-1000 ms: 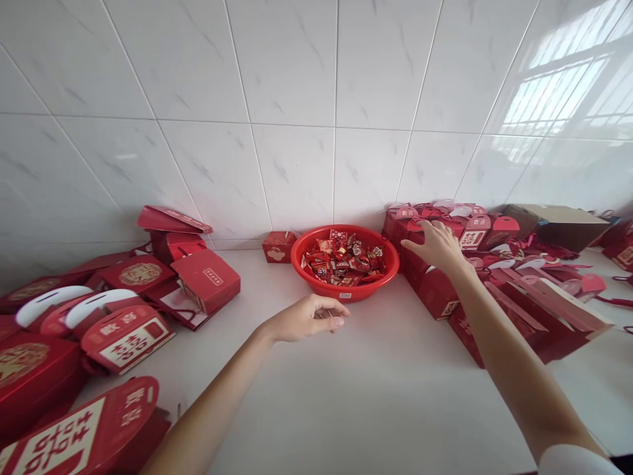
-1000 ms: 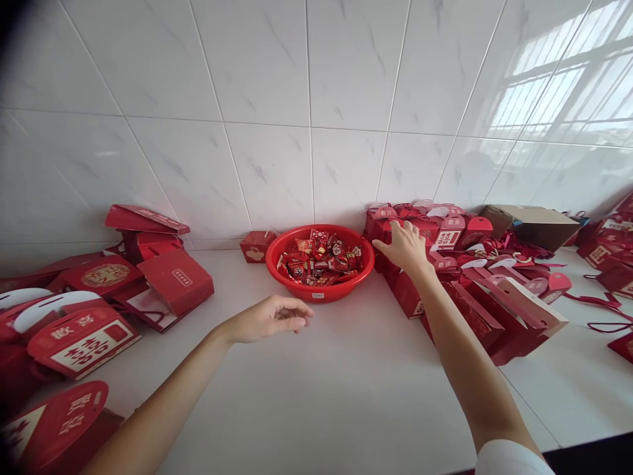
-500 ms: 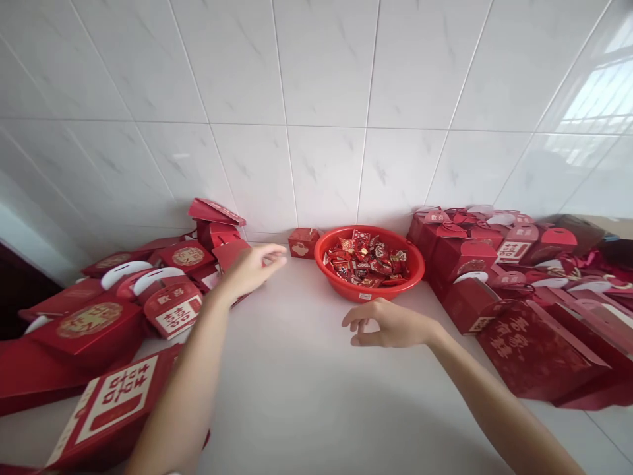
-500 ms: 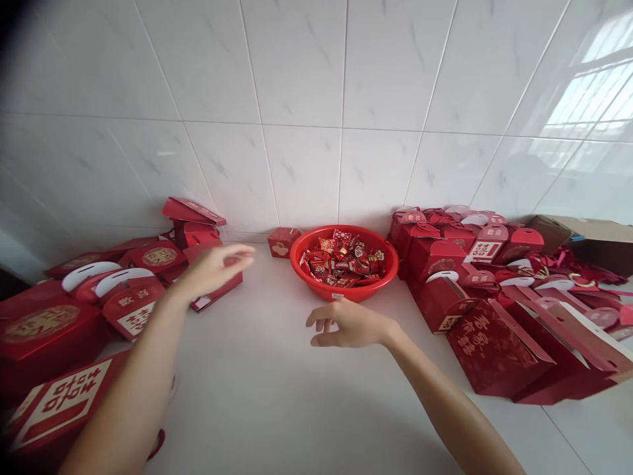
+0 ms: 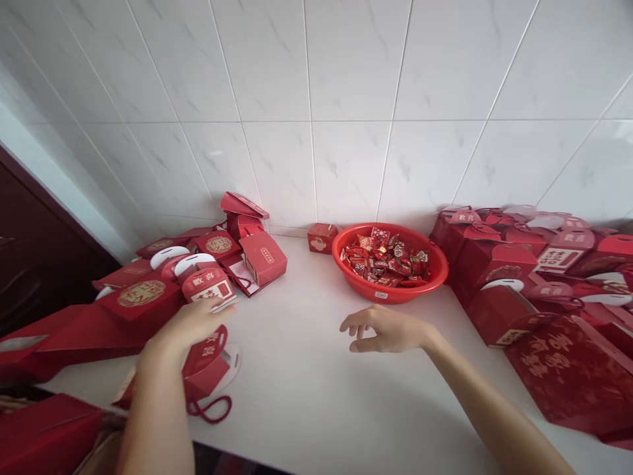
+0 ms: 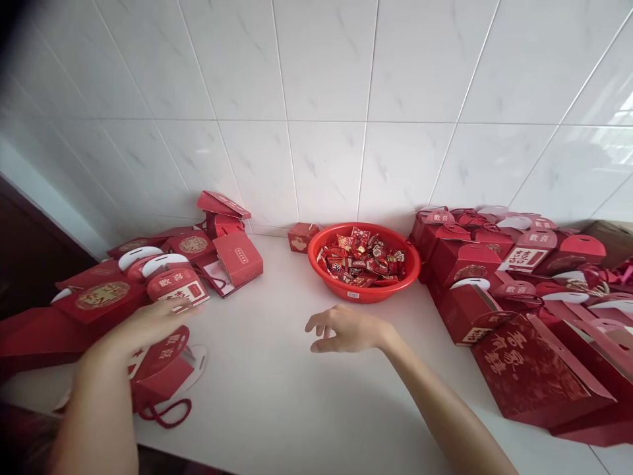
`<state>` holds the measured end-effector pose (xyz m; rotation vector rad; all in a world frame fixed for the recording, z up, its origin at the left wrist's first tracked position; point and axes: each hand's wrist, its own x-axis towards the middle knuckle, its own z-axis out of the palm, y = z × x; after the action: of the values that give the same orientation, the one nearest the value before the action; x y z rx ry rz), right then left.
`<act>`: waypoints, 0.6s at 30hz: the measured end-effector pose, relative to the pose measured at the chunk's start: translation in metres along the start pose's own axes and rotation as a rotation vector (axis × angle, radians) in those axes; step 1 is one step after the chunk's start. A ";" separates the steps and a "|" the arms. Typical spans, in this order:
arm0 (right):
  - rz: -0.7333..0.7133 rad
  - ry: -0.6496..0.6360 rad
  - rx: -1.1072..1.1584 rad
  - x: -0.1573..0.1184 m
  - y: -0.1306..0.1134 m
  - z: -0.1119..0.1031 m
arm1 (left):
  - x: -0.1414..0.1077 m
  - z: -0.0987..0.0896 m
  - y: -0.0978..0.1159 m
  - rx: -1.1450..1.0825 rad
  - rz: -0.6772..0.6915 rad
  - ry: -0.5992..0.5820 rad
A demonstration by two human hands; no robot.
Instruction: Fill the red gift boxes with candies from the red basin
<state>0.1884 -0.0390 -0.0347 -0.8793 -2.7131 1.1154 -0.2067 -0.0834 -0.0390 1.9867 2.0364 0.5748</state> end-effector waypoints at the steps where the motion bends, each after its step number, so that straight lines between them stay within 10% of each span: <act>1: 0.002 0.001 0.005 0.000 0.000 0.001 | 0.003 0.007 0.020 0.029 -0.109 -0.030; 6: 0.033 0.031 0.021 0.004 0.001 0.008 | 0.008 0.034 0.117 0.019 0.137 -0.306; 9: 0.052 0.053 -0.003 0.006 0.005 0.013 | 0.001 0.040 0.141 0.026 0.311 -0.398; 18: 0.076 0.078 -0.055 0.008 0.012 0.019 | -0.005 0.046 0.088 0.138 0.192 -0.171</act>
<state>0.1818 -0.0395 -0.0581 -1.0200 -2.6799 1.0011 -0.1075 -0.0831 -0.0421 2.2425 1.8432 0.2942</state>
